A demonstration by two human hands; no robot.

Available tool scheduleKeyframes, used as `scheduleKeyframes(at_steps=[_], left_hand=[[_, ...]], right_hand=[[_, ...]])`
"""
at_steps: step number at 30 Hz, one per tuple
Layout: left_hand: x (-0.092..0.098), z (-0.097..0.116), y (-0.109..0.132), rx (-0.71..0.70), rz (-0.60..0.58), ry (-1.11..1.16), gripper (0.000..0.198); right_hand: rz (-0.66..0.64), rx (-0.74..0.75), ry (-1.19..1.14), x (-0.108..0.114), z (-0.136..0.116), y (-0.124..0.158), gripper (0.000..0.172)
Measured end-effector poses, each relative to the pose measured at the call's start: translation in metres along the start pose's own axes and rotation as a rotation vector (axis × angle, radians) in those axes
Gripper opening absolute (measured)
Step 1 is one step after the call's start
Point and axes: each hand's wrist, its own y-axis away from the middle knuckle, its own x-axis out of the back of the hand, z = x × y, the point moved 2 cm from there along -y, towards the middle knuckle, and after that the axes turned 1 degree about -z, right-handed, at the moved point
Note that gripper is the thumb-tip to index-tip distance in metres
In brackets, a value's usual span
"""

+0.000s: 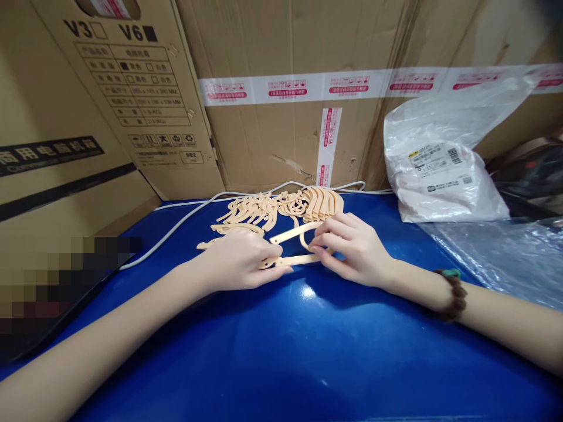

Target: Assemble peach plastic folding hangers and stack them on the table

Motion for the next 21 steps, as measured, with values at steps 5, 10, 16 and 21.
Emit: scheduleKeyframes(at_steps=[5, 10, 16, 21], left_hand=[[-0.001, -0.001, 0.001, 0.013, -0.012, 0.012, 0.045], [0.0, 0.001, 0.001, 0.02, -0.014, 0.018, 0.044], [0.006, 0.006, 0.0, 0.037, 0.003, -0.029, 0.038], [0.011, 0.009, 0.002, -0.003, -0.017, -0.043, 0.009]], right_hand=[[-0.058, -0.076, 0.083, -0.002, 0.002, -0.001, 0.025], [-0.141, -0.109, 0.055, -0.007, 0.006, -0.001, 0.023], [-0.175, -0.132, 0.036, -0.008, 0.008, 0.0, 0.021], [-0.174, -0.22, 0.06, -0.01, 0.012, 0.002, 0.02]])
